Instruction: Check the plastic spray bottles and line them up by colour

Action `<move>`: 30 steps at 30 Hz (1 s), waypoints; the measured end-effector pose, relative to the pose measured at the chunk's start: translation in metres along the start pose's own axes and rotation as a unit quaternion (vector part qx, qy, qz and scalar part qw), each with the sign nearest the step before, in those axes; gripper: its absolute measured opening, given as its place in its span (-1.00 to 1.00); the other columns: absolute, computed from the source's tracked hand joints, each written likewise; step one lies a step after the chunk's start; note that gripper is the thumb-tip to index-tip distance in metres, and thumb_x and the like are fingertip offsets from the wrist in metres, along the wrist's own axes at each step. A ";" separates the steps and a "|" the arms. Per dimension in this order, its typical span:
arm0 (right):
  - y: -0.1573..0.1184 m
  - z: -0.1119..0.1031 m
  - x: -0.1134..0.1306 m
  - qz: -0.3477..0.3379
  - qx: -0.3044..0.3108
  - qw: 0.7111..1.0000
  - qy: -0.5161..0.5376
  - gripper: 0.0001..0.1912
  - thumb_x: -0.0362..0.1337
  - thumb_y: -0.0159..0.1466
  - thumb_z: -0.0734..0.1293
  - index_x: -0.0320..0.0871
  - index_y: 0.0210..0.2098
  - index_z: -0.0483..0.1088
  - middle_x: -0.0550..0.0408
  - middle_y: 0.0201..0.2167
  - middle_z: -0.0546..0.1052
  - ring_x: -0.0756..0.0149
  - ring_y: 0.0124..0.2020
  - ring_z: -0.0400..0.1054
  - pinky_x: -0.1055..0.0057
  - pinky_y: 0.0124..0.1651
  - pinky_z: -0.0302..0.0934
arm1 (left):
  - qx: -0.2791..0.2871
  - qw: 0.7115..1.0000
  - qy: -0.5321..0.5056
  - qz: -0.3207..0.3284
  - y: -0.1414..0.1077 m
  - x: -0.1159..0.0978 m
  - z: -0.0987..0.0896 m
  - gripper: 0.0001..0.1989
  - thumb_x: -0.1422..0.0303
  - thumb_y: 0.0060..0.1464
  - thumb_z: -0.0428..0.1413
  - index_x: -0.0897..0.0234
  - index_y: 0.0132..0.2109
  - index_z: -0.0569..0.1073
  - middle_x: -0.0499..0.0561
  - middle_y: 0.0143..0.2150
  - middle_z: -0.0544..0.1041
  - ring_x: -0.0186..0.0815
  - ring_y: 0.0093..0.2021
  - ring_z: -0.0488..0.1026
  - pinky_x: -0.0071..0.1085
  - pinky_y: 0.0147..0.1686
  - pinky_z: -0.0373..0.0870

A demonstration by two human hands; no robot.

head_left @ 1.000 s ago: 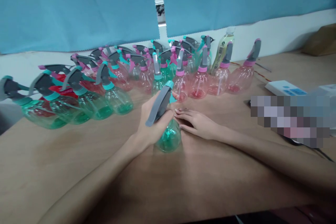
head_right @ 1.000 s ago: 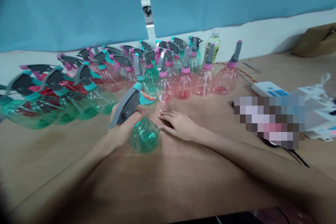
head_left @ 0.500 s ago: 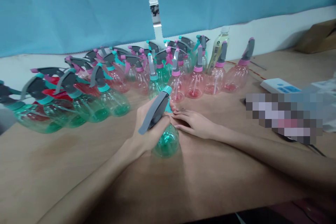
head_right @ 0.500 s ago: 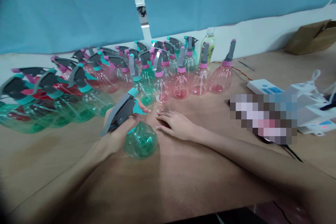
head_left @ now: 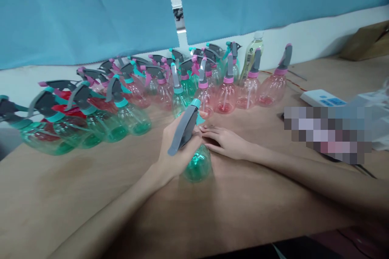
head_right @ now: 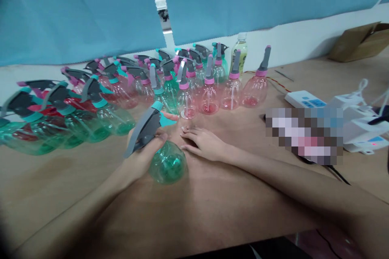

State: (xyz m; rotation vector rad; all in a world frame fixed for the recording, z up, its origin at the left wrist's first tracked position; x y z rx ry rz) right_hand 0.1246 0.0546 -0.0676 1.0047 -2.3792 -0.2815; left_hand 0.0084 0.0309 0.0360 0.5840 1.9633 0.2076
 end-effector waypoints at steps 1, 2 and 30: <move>0.000 0.000 0.000 -0.001 -0.001 1.000 -0.001 -0.58 -0.10 0.34 0.17 -0.16 0.10 0.32 -0.09 0.11 0.41 0.09 0.16 0.25 0.08 0.17 0.16 | -0.006 1.000 0.009 -0.005 0.000 0.000 0.000 -0.89 0.50 -0.07 0.04 0.19 -0.36 0.31 -0.13 -0.46 0.36 -0.35 -0.43 0.34 -0.38 -0.35 0.35; 0.000 0.000 0.000 0.000 -0.001 1.000 -0.001 -0.58 -0.10 0.34 0.17 -0.15 0.10 0.32 -0.09 0.11 0.42 0.09 0.15 0.25 0.07 0.16 0.17 | -0.009 1.000 0.016 -0.007 -0.001 0.000 0.000 -0.89 0.50 -0.06 0.03 0.18 -0.35 0.31 -0.13 -0.46 0.35 -0.34 -0.43 0.34 -0.37 -0.35 0.34; 0.000 0.001 0.000 0.003 -0.003 1.000 0.000 -0.58 -0.11 0.34 0.15 -0.15 0.10 0.32 -0.09 0.12 0.41 0.11 0.16 0.25 0.08 0.16 0.18 | -0.026 1.000 0.010 -0.008 -0.004 0.005 0.000 -0.66 0.51 -0.07 0.03 0.17 -0.09 0.30 -0.11 -0.40 0.42 -0.34 -0.44 0.38 -0.37 -0.39 0.33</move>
Point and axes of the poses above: each hand's wrist, its own y-axis towards the middle knuckle, its own z-axis out of the palm, x = y × z, the point moved 7 cm from there along y, towards the middle knuckle
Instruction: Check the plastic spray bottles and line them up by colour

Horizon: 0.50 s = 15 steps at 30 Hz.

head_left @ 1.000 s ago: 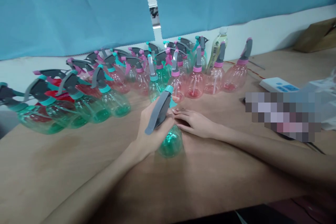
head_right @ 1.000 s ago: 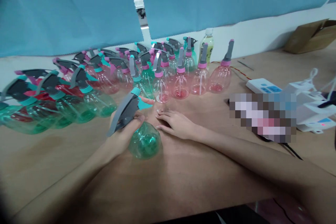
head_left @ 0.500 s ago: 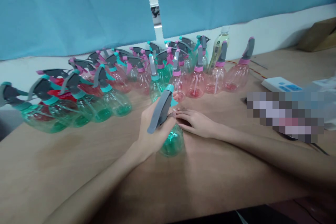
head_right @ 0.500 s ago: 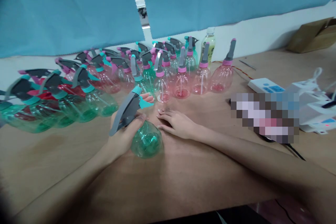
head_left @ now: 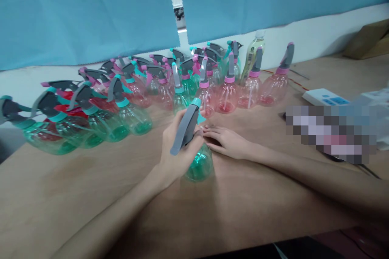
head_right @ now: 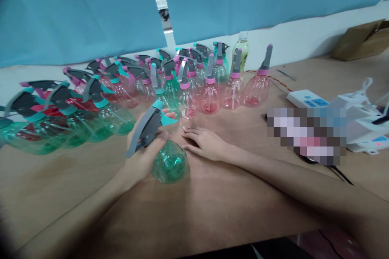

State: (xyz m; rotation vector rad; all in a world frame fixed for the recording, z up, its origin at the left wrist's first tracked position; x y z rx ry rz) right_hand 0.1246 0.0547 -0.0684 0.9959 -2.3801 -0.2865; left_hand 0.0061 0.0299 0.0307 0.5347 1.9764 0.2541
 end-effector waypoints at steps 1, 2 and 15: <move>0.000 0.000 0.000 0.000 -0.001 1.000 0.001 -0.59 -0.11 0.34 0.16 -0.14 0.10 0.32 -0.08 0.12 0.40 0.10 0.16 0.25 0.07 0.16 0.18 | -0.002 1.000 -0.001 -0.001 0.000 -0.001 0.000 -0.67 0.51 -0.07 0.03 0.17 -0.10 0.30 -0.12 -0.40 0.41 -0.34 -0.44 0.38 -0.37 -0.39 0.33; 0.000 -0.001 0.000 0.001 -0.002 1.000 0.001 -0.59 -0.11 0.34 0.16 -0.13 0.11 0.32 -0.08 0.12 0.40 0.10 0.16 0.25 0.06 0.16 0.18 | -0.003 1.000 0.000 -0.003 0.000 -0.001 0.000 -0.69 0.51 -0.07 0.03 0.17 -0.12 0.30 -0.12 -0.40 0.41 -0.34 -0.44 0.38 -0.37 -0.39 0.33; 0.000 0.000 0.000 -0.002 0.001 1.000 0.000 -0.56 -0.11 0.34 0.16 -0.20 0.11 0.32 -0.13 0.12 0.40 0.09 0.18 0.23 0.09 0.18 0.16 | -0.003 0.999 0.038 0.014 0.000 -0.001 -0.001 -0.92 0.47 -0.04 0.03 0.20 -0.36 0.28 -0.09 -0.42 0.39 -0.32 -0.43 0.36 -0.34 -0.40 0.31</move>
Point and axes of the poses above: each hand's wrist, its own y-axis towards the middle knuckle, its own z-axis out of the palm, x = y × z, the point moved 7 cm from there along y, towards the middle knuckle
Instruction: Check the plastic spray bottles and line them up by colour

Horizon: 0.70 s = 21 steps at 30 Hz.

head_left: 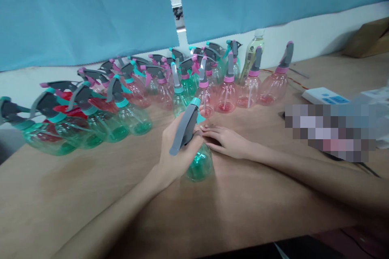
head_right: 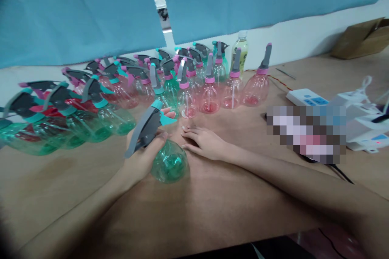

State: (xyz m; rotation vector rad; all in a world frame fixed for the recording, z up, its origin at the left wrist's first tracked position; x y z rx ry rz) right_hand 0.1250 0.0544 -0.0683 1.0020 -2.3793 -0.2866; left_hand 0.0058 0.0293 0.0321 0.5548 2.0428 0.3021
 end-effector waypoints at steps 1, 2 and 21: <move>0.000 0.000 0.000 0.000 -0.002 1.000 0.001 -0.56 -0.11 0.34 0.16 -0.20 0.11 0.32 -0.13 0.12 0.40 0.09 0.18 0.23 0.08 0.17 0.16 | -0.002 1.000 0.002 0.001 0.000 0.000 0.000 -0.93 0.47 -0.04 0.03 0.20 -0.36 0.29 -0.09 -0.42 0.39 -0.31 -0.43 0.36 -0.34 -0.39 0.31; 0.000 0.000 0.000 0.000 -0.003 1.000 0.001 -0.56 -0.11 0.34 0.16 -0.19 0.11 0.32 -0.12 0.11 0.40 0.09 0.17 0.23 0.08 0.17 0.17 | -0.003 1.000 0.003 0.000 0.000 0.000 0.000 -0.93 0.47 -0.04 0.03 0.20 -0.36 0.30 -0.08 -0.41 0.40 -0.31 -0.43 0.36 -0.34 -0.39 0.32; 0.000 -0.001 -0.001 0.001 -0.006 1.000 0.008 -0.56 -0.10 0.32 0.19 -0.15 0.13 0.30 -0.12 0.14 0.38 0.08 0.17 0.24 0.06 0.15 0.17 | 0.002 1.000 -0.017 -0.007 0.001 0.003 0.001 -0.92 0.45 -0.04 0.03 0.21 -0.34 0.28 -0.07 -0.38 0.41 -0.30 -0.37 0.41 -0.33 -0.30 0.39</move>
Point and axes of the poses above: each hand's wrist, its own y-axis towards the middle knuckle, its own z-axis out of the palm, x = y × z, the point moved 7 cm from there along y, towards the middle knuckle
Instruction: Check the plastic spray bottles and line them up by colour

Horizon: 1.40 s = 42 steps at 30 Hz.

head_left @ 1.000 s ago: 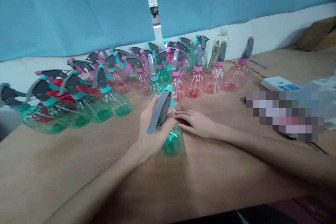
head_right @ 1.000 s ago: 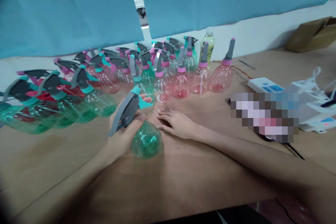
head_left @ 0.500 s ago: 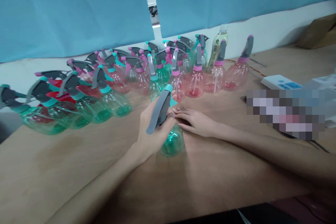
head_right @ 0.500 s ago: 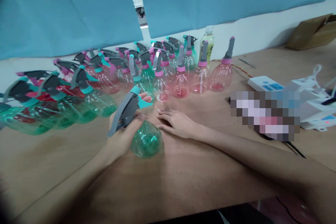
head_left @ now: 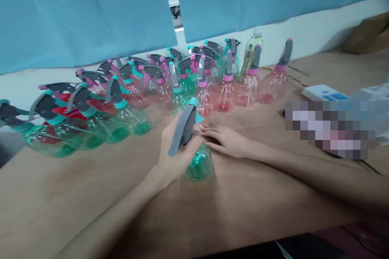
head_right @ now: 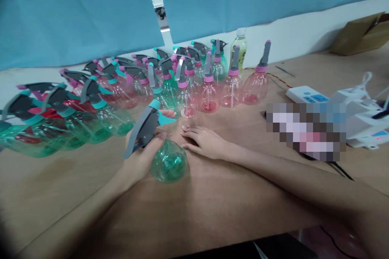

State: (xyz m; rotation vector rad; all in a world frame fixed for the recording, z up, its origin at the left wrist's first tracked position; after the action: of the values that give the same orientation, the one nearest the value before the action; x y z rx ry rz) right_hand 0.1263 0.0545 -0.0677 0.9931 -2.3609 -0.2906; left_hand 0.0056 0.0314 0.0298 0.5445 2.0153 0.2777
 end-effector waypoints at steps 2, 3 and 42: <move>0.000 0.000 0.000 0.001 0.001 1.000 0.000 -0.56 -0.10 0.33 0.18 -0.15 0.13 0.30 -0.12 0.13 0.38 0.08 0.16 0.24 0.07 0.15 0.18 | 0.000 1.000 0.004 -0.003 0.000 0.001 -0.001 -0.92 0.44 -0.04 0.04 0.20 -0.35 0.26 -0.09 -0.42 0.38 -0.32 -0.41 0.38 -0.35 -0.35 0.37; 0.000 0.000 0.000 0.002 0.003 1.000 -0.001 -0.56 -0.11 0.33 0.18 -0.17 0.12 0.30 -0.12 0.13 0.39 0.08 0.16 0.25 0.08 0.15 0.18 | -0.001 1.000 0.005 -0.004 0.000 0.001 -0.001 -0.92 0.43 -0.04 0.04 0.20 -0.35 0.25 -0.10 -0.43 0.36 -0.33 -0.43 0.37 -0.36 -0.37 0.36; 0.000 0.003 -0.002 0.003 0.016 1.000 -0.002 -0.55 -0.10 0.33 0.17 -0.20 0.12 0.29 -0.13 0.14 0.38 0.09 0.15 0.25 0.11 0.17 0.15 | 0.017 1.000 0.004 0.000 0.000 -0.005 0.004 -0.87 0.41 0.03 0.04 0.18 -0.21 0.33 -0.05 -0.32 0.45 -0.29 -0.35 0.41 -0.32 -0.30 0.40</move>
State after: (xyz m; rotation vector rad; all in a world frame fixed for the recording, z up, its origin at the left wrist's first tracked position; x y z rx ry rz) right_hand 0.1255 0.0565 -0.0713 1.0015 -2.3779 -0.2537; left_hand 0.0115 0.0286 0.0316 0.5648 2.0317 0.2474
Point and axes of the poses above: each hand's wrist, its own y-axis towards the middle knuckle, its own z-axis out of the palm, x = y × z, the point moved 7 cm from there along y, towards the middle knuckle
